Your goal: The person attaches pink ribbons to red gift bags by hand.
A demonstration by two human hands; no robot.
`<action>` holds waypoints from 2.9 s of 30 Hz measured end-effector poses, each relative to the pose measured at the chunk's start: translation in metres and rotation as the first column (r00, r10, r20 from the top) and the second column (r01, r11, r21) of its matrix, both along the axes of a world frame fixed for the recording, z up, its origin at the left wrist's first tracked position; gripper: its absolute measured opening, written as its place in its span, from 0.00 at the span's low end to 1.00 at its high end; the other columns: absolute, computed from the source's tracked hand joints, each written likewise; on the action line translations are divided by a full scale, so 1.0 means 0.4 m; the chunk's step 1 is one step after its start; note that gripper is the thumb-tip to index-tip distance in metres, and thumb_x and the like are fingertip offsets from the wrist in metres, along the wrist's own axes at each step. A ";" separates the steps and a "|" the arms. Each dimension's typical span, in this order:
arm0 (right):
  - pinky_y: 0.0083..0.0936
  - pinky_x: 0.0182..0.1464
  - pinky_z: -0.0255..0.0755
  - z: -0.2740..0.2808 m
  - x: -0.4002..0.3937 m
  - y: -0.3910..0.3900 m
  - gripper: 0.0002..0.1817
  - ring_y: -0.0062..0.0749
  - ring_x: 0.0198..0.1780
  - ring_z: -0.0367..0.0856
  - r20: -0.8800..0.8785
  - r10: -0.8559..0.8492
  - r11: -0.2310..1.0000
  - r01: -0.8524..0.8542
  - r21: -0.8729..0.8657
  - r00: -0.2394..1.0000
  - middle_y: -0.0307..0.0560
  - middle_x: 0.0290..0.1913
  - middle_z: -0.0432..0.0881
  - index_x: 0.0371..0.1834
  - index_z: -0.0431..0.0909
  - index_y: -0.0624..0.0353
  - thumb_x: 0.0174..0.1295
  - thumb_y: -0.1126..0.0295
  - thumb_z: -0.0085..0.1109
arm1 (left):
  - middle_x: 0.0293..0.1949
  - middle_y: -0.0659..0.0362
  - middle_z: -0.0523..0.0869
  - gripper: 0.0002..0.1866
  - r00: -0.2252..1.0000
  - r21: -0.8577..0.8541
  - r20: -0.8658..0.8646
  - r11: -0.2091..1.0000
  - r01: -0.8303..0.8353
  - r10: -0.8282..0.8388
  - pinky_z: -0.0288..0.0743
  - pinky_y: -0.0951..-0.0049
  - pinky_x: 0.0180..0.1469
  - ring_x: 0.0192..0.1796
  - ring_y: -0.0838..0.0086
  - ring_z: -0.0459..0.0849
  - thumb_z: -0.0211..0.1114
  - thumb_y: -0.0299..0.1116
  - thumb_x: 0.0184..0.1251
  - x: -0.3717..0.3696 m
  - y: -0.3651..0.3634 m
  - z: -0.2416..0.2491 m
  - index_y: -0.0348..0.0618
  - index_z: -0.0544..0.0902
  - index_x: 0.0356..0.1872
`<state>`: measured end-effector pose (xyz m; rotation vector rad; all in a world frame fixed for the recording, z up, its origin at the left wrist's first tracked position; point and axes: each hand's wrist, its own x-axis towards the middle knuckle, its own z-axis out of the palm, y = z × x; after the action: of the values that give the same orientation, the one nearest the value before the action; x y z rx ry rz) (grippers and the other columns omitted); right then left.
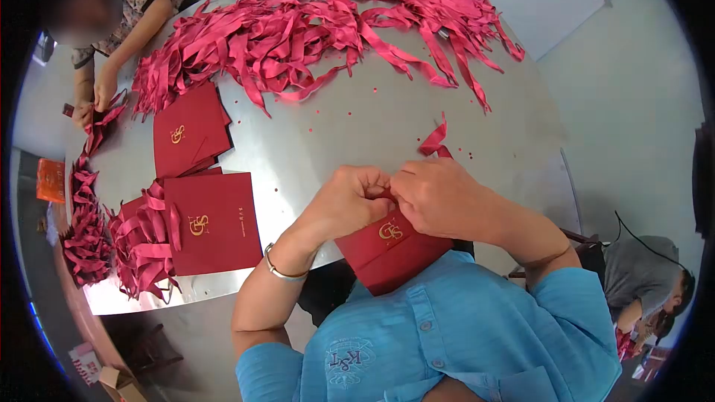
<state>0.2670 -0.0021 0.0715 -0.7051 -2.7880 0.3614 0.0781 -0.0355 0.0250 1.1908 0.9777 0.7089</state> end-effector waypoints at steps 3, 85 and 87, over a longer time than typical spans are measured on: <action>0.36 0.31 0.74 -0.012 0.003 -0.010 0.04 0.42 0.30 0.79 -0.016 -0.079 0.997 0.079 -0.006 0.997 0.46 0.27 0.76 0.23 0.75 0.59 0.48 0.78 0.62 | 0.37 0.61 0.88 0.11 0.997 0.023 0.072 1.000 -0.013 0.011 0.75 0.83 0.43 0.41 0.83 0.82 0.60 0.13 0.59 0.002 -0.001 -0.005 0.30 0.83 0.43; 0.14 0.25 0.62 -0.040 0.101 0.035 0.07 0.19 0.25 0.70 -0.638 -0.676 0.466 -0.455 -0.759 0.370 0.56 0.40 0.83 0.42 0.76 0.61 0.64 0.72 0.61 | 0.27 0.59 0.87 0.07 0.915 0.337 -0.357 0.939 -0.062 0.189 0.77 0.78 0.34 0.30 0.81 0.82 0.66 0.22 0.62 0.026 0.014 -0.041 0.35 0.84 0.41; 0.15 0.25 0.63 -0.022 0.098 0.019 0.07 0.19 0.24 0.70 -0.644 -0.654 0.547 -0.340 -0.765 0.397 0.57 0.40 0.83 0.42 0.76 0.62 0.64 0.73 0.61 | 0.28 0.58 0.87 0.07 0.911 0.343 -0.365 0.938 -0.058 0.190 0.77 0.78 0.34 0.31 0.81 0.83 0.66 0.22 0.62 0.026 0.013 -0.041 0.35 0.85 0.41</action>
<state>0.3063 0.0054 0.0627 -0.6424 -1.2459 1.5571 0.0884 -0.0303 0.0086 1.6148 1.3174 0.7692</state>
